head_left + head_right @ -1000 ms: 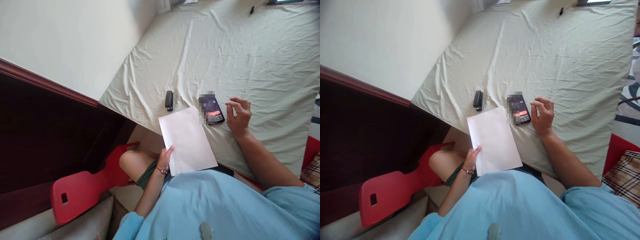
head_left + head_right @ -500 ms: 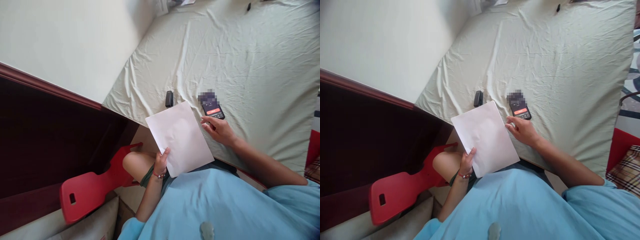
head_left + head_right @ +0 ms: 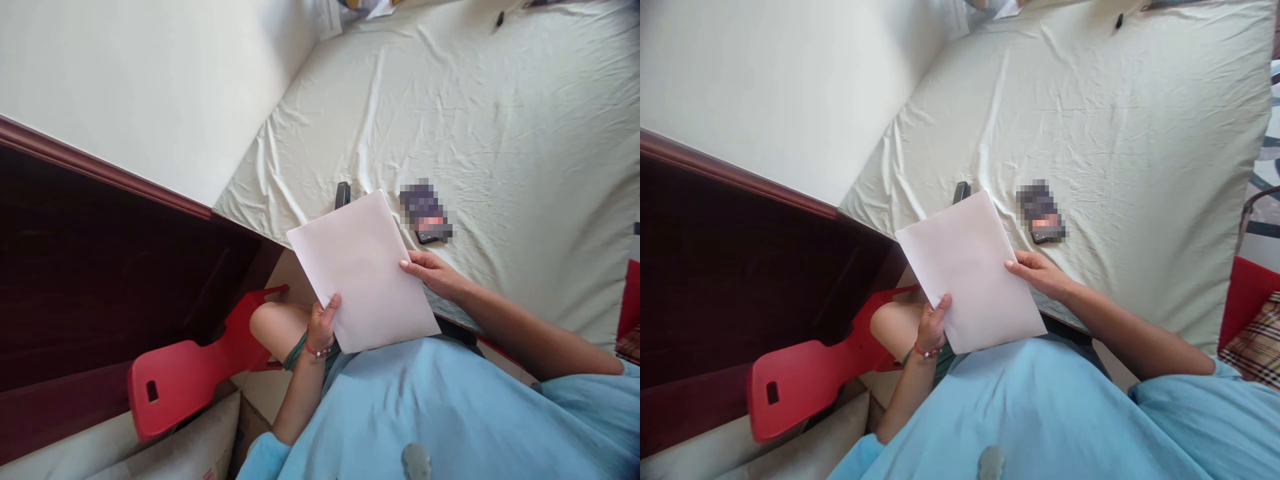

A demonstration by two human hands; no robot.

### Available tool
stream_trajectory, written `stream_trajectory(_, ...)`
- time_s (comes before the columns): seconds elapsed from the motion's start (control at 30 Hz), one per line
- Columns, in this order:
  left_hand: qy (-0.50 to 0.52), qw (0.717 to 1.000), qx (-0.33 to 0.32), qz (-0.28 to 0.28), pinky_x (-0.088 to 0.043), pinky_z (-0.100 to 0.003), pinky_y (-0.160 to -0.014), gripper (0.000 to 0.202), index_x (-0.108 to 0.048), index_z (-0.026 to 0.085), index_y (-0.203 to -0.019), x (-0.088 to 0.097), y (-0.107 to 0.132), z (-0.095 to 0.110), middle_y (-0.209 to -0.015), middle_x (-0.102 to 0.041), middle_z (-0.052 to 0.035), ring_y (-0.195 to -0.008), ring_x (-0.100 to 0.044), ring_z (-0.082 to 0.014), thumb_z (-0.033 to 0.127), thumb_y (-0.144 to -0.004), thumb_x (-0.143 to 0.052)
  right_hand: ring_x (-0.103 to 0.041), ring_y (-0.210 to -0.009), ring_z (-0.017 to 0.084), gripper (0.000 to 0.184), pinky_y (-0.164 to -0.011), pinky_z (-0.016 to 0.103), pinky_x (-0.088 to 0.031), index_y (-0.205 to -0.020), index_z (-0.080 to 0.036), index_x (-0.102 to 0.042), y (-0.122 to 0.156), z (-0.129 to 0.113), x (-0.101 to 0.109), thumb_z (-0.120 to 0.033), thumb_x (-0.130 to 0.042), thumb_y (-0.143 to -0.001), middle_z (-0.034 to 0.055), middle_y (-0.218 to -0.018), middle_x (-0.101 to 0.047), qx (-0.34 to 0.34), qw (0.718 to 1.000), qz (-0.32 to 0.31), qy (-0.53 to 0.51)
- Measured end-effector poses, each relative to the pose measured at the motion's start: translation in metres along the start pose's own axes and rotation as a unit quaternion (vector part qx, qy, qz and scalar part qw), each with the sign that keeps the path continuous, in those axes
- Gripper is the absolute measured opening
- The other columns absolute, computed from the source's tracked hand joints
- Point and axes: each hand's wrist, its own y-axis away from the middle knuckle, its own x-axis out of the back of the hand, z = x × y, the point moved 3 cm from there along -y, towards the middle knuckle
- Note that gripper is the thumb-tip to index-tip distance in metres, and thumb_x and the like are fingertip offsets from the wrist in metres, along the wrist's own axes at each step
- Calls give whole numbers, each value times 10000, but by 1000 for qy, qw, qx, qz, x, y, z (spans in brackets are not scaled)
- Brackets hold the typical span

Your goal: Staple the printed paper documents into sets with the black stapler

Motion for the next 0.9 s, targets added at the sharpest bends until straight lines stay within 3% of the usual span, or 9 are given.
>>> stream_trajectory(0.13, -40, 999, -20, -17, -596, -330, -851, 479, -805, 131, -972, -2, 0, 1, -977, -804, -107, -878, -756, -229, 542, -734, -861, -684, -732, 158, 435, -731, 281, -546, -995, -185, -729, -5, 14, 1, -553, -814, -778, 41, -871, -747, -52, 992, 45, -110)
stream_trajectory(0.27, -86, 995, -39, -32, -571, -328, -870, 479, -790, 127, -998, -4, -7, 1, -964, -794, -99, -888, -735, -218, 551, -777, -823, -684, -702, 167, 467, -683, 277, -552, -910, -178, -716, -9, 23, 5, -569, -860, -701, 33, -778, -729, -78, 987, 90, -108)
stream_trajectory(0.37, -99, 993, -61, -3, -543, -263, -755, 447, -756, 140, -917, 0, -18, 2, -870, -765, -56, -787, -686, -163, 560, -774, -815, -667, -674, 174, 463, -628, 280, -541, -937, -186, -696, -10, 27, 7, -586, -818, -738, 34, -768, -722, -75, 988, 114, -73)
stream_trajectory(0.5, -119, 990, -54, 57, -378, -197, -496, 467, -691, 158, -808, 11, -30, 3, -592, -595, 52, -487, -455, -69, 570, -673, -864, -637, -657, 174, 469, -603, 283, -521, -961, -197, -659, -11, 31, 8, -622, -750, -784, 33, -795, -710, -57, 990, 132, -4)
stream_trajectory(0.67, -182, 979, -72, 65, -366, -198, -513, 376, -665, 161, -743, 14, -32, 3, -614, -602, 38, -521, -458, -74, 476, -671, -857, -563, -632, 170, 458, -554, 287, -444, -884, -201, -599, -11, 28, 6, -659, -587, -881, 33, -758, -652, -28, 979, 137, 148)
stream_trajectory(0.8, -218, 968, -104, 73, -396, -204, -561, 311, -644, 171, -707, 16, -33, 3, -628, -613, 28, -577, -505, -95, 427, -717, -820, -468, -592, 150, 448, -549, 292, -348, -731, -210, -494, -8, 18, 9, -594, -459, -959, 12, -643, -533, 23, 929, 180, 324)
stream_trajectory(0.9, -216, 967, -108, 84, -379, -200, -549, 316, -628, 176, -696, 16, -34, 5, -609, -584, 42, -561, -485, -87, 423, -703, -825, -479, -624, 150, 396, -610, 305, -350, -768, -206, -538, -6, 10, 12, -528, -457, -984, 7, -670, -545, 68, 892, 216, 391)
